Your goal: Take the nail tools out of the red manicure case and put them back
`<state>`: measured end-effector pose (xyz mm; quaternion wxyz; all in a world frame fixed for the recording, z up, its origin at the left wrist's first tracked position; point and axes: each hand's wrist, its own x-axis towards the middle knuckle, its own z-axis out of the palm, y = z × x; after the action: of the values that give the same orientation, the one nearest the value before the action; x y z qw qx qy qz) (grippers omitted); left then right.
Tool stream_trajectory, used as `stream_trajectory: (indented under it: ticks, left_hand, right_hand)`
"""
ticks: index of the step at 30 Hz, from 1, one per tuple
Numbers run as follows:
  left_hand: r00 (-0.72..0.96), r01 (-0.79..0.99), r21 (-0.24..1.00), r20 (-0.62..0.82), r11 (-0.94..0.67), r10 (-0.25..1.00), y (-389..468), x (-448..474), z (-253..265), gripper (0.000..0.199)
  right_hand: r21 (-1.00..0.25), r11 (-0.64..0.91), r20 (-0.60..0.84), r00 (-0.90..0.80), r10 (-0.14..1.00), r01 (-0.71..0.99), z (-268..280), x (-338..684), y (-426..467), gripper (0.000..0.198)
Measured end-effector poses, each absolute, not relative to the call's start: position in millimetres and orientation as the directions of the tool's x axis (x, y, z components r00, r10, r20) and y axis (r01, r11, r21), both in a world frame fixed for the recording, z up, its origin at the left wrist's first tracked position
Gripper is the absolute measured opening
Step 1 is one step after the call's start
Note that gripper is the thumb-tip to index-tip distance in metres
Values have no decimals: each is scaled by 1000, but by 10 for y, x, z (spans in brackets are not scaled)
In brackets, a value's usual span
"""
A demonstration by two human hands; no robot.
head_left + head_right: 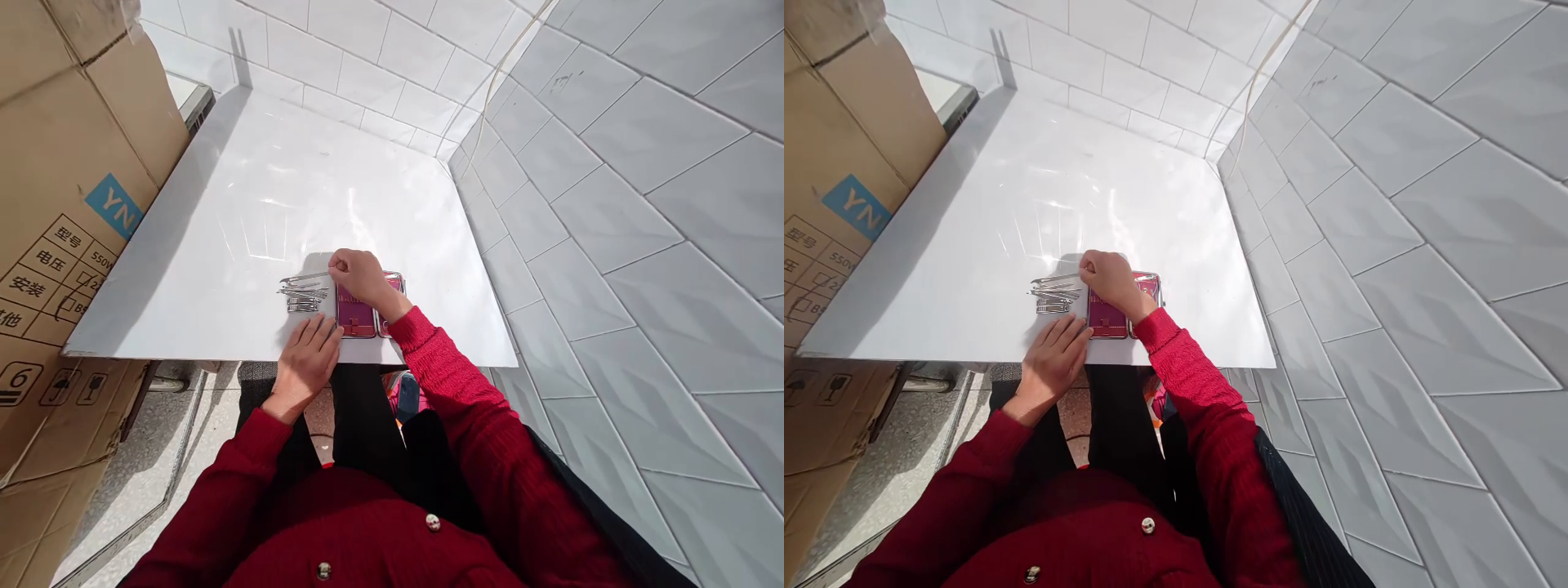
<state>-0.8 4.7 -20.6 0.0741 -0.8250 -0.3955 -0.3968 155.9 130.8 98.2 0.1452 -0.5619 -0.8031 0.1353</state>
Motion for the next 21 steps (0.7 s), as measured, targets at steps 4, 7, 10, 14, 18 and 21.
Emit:
stream_trajectory:
  ticks: [4,7,10,14,18,21]
  left_hand:
    - [385,697,215,692,-684,610,59,-29,-187,39]
    - [398,690,245,657,-681,640,54,-52,-136,37]
    - [411,693,268,616,-670,672,20,-71,-34,35]
    - [458,697,226,591,-681,665,11,-44,178,31]
    - [467,697,203,599,-688,650,256,104,402,26]
    - [471,716,195,574,-670,670,603,275,539,28]
  right_hand:
    - [-489,190,191,-109,976,852,976,2337,1296,16]
    - [-552,148,223,-25,974,821,902,2836,1352,13]
    - [-641,119,149,-30,988,759,777,3144,1423,12]
    - [-718,194,130,-145,981,668,587,3269,1505,15]
    - [-739,282,192,-211,959,612,456,3262,1550,14]
    - [-762,339,245,-239,940,552,383,3265,1545,14]
